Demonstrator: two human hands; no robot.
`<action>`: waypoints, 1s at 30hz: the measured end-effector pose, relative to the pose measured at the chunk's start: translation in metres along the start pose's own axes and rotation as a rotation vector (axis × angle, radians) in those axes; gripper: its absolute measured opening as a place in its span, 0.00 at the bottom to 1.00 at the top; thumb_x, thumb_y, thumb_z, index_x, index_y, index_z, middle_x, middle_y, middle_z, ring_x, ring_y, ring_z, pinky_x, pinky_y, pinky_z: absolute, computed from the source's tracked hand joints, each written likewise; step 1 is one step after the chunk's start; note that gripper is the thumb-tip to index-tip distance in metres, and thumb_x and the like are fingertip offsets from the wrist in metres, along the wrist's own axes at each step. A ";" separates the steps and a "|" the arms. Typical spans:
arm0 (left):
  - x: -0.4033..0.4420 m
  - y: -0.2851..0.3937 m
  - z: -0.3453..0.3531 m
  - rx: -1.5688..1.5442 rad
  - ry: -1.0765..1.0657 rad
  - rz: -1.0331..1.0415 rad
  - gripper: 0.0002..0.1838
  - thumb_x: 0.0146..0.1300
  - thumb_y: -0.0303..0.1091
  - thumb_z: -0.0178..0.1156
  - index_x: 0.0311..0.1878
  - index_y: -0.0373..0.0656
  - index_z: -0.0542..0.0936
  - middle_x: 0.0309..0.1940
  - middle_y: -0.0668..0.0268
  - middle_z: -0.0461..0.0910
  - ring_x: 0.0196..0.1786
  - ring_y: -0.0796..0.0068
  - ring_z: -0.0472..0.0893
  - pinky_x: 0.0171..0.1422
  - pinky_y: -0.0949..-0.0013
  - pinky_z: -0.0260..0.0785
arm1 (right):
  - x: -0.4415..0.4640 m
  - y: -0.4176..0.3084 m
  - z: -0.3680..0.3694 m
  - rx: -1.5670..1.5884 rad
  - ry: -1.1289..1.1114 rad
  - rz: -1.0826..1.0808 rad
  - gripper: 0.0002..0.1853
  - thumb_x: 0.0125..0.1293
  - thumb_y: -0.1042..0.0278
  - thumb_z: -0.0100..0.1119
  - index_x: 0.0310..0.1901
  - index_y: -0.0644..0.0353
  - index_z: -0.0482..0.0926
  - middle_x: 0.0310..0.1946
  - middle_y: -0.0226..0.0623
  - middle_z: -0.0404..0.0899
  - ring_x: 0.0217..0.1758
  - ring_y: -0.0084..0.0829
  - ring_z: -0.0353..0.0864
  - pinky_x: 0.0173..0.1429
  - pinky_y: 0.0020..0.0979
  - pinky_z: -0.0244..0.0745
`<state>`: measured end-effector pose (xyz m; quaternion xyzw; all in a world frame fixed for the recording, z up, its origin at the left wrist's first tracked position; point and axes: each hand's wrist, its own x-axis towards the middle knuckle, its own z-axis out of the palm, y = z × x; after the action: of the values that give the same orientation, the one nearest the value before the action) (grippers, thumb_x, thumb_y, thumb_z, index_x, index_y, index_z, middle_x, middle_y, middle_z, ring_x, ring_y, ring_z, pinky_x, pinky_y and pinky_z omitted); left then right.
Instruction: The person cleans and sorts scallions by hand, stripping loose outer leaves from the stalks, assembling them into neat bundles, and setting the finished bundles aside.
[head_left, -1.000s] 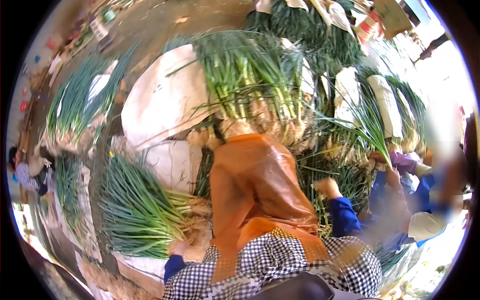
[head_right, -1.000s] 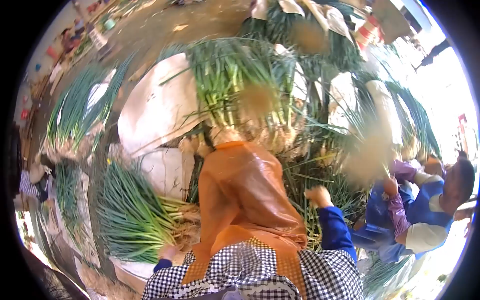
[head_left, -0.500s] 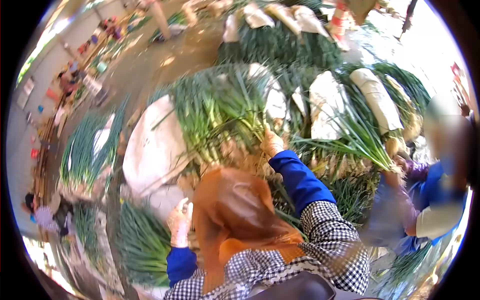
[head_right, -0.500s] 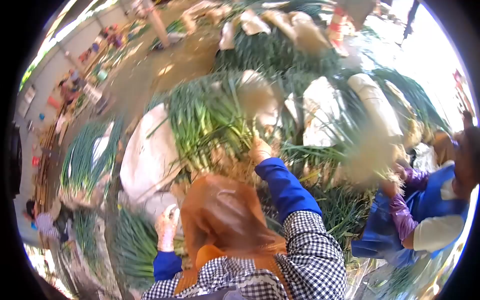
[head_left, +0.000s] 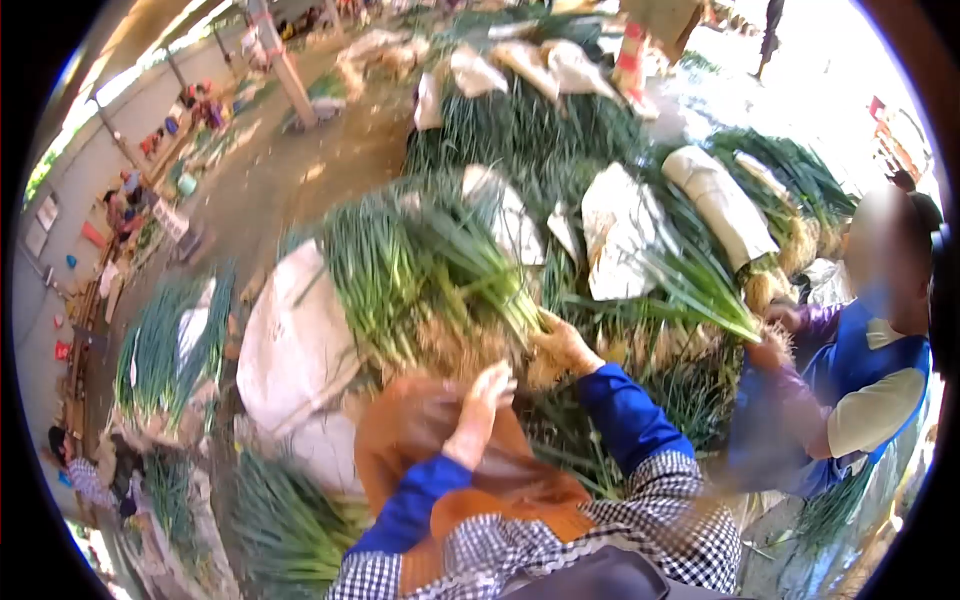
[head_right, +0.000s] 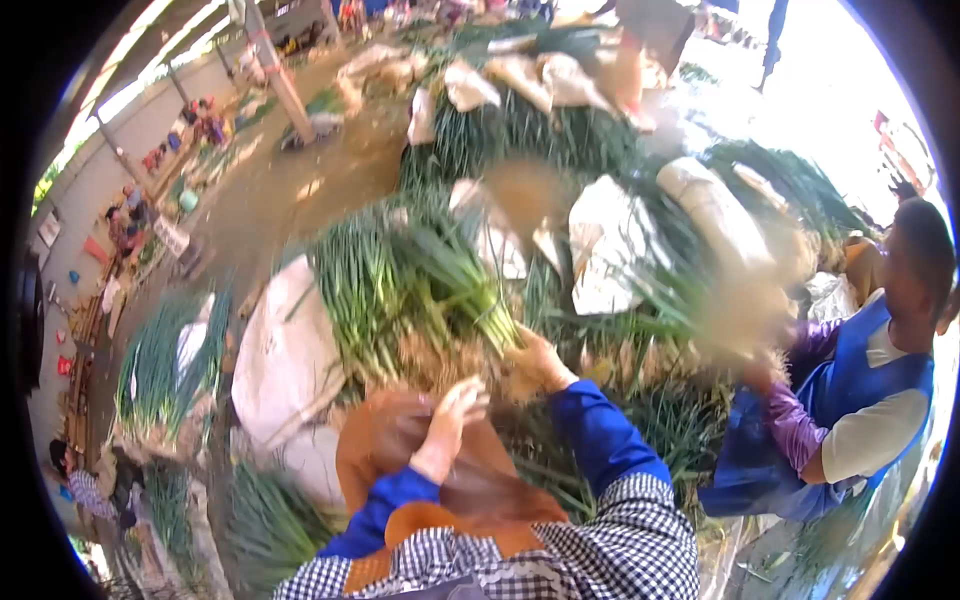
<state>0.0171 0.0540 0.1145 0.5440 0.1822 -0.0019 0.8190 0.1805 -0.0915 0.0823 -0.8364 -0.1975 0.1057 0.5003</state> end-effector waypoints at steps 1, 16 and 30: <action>0.008 -0.013 0.000 -0.130 0.040 -0.101 0.22 0.65 0.44 0.52 0.59 0.44 0.69 0.53 0.62 0.72 0.52 0.69 0.74 0.56 0.64 0.67 | 0.006 0.032 0.012 0.151 -0.167 -0.042 0.26 0.60 0.62 0.56 0.59 0.63 0.67 0.49 0.42 0.76 0.54 0.34 0.74 0.60 0.29 0.66; 0.027 -0.077 0.003 -0.499 -0.026 -0.277 0.11 0.63 0.27 0.53 0.48 0.41 0.74 0.38 0.65 0.78 0.40 0.73 0.78 0.44 0.70 0.73 | -0.031 0.052 -0.030 -0.511 0.531 -0.150 0.14 0.61 0.57 0.57 0.26 0.60 0.78 0.22 0.41 0.77 0.25 0.39 0.74 0.31 0.36 0.69; -0.004 -0.096 0.029 -0.593 0.235 -0.445 0.09 0.64 0.34 0.52 0.46 0.45 0.72 0.35 0.63 0.77 0.38 0.69 0.77 0.44 0.66 0.73 | -0.051 0.030 0.079 0.727 0.079 0.316 0.12 0.64 0.61 0.54 0.26 0.58 0.77 0.17 0.22 0.67 0.19 0.16 0.63 0.24 0.19 0.57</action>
<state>0.0028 -0.0113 0.0402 0.2274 0.3812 -0.0645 0.8938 0.1119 -0.0637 0.0174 -0.6284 0.0031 0.2122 0.7484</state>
